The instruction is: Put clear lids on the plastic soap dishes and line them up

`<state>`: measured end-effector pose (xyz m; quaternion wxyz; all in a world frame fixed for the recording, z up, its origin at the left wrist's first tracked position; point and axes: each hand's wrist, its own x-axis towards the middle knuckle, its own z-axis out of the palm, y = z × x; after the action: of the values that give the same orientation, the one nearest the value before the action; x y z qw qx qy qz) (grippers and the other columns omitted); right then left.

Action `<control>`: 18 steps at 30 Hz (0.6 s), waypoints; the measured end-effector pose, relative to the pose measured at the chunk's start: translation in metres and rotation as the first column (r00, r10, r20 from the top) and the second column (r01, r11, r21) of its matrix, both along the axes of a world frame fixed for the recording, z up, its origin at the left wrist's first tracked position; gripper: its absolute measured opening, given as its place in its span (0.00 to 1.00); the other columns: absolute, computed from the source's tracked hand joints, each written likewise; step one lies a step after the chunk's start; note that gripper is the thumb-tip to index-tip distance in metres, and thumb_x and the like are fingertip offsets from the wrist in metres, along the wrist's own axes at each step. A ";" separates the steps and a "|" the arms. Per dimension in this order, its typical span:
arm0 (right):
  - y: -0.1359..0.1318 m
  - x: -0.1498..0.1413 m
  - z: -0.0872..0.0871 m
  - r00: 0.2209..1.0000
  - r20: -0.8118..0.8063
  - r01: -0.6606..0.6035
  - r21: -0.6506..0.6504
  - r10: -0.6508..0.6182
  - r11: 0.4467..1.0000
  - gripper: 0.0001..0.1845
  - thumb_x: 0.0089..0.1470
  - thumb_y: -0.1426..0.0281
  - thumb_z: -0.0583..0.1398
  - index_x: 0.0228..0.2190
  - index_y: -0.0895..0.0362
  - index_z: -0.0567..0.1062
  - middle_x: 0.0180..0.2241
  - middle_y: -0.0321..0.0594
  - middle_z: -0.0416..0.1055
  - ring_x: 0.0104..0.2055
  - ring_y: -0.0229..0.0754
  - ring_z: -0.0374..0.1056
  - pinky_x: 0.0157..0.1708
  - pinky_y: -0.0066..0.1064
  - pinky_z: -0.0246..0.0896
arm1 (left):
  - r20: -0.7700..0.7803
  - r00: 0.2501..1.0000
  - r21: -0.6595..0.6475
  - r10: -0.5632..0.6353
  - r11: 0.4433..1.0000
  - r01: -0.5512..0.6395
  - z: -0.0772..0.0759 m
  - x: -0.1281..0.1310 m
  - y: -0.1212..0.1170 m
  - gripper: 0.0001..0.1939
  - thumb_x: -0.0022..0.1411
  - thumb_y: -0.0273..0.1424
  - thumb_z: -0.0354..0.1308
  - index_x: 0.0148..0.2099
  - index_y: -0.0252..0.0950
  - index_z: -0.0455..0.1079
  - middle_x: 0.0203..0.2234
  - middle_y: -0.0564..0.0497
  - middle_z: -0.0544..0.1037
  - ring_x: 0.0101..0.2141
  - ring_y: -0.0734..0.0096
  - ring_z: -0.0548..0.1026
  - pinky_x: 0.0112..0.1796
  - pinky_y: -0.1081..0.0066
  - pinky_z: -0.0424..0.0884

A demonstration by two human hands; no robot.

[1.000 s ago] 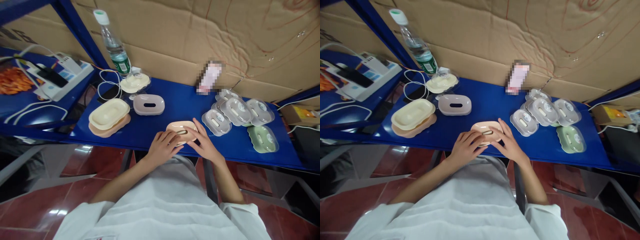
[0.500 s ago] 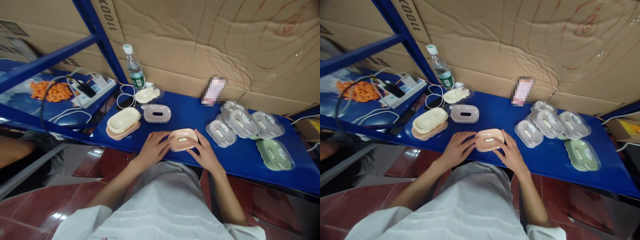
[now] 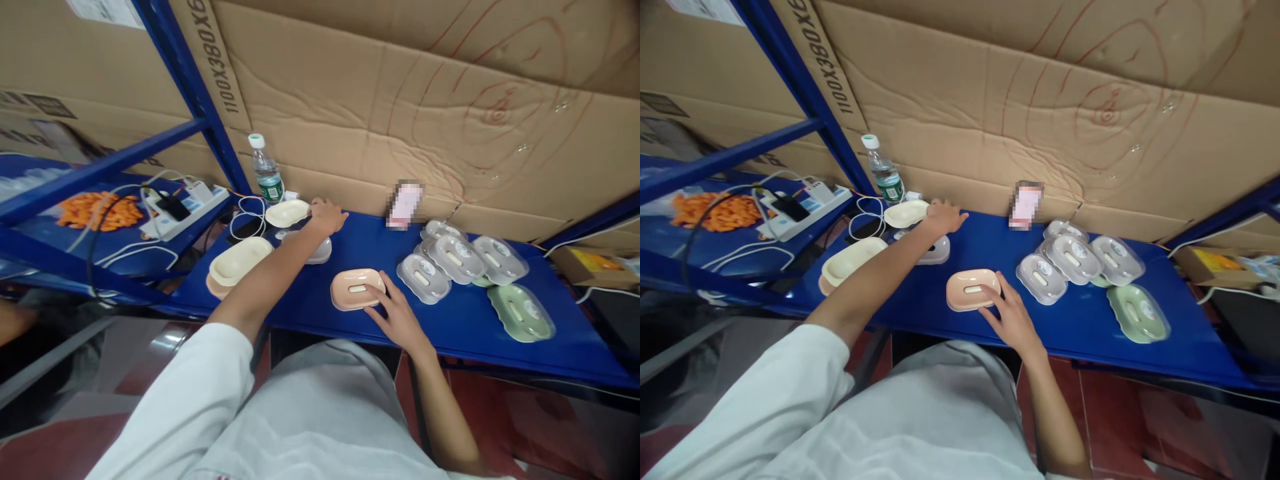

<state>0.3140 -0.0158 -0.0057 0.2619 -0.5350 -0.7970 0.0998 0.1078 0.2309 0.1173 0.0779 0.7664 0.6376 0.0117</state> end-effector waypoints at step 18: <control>-0.001 0.002 0.000 1.000 0.000 0.003 -0.017 -0.003 1.000 0.26 0.73 0.59 0.59 0.68 0.47 0.70 0.79 0.51 0.48 0.78 0.61 0.54 0.71 0.58 0.62 | 0.115 0.966 0.032 -0.232 0.973 0.230 -0.040 0.012 -0.037 0.31 0.73 0.47 0.61 0.70 0.41 0.60 0.63 0.35 0.73 0.63 0.41 0.71 0.61 0.43 0.65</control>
<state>0.3162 -0.0166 -0.0056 0.2578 -0.5384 -0.7953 0.1061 0.1194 0.1941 0.0772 0.1094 0.8341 0.5380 0.0538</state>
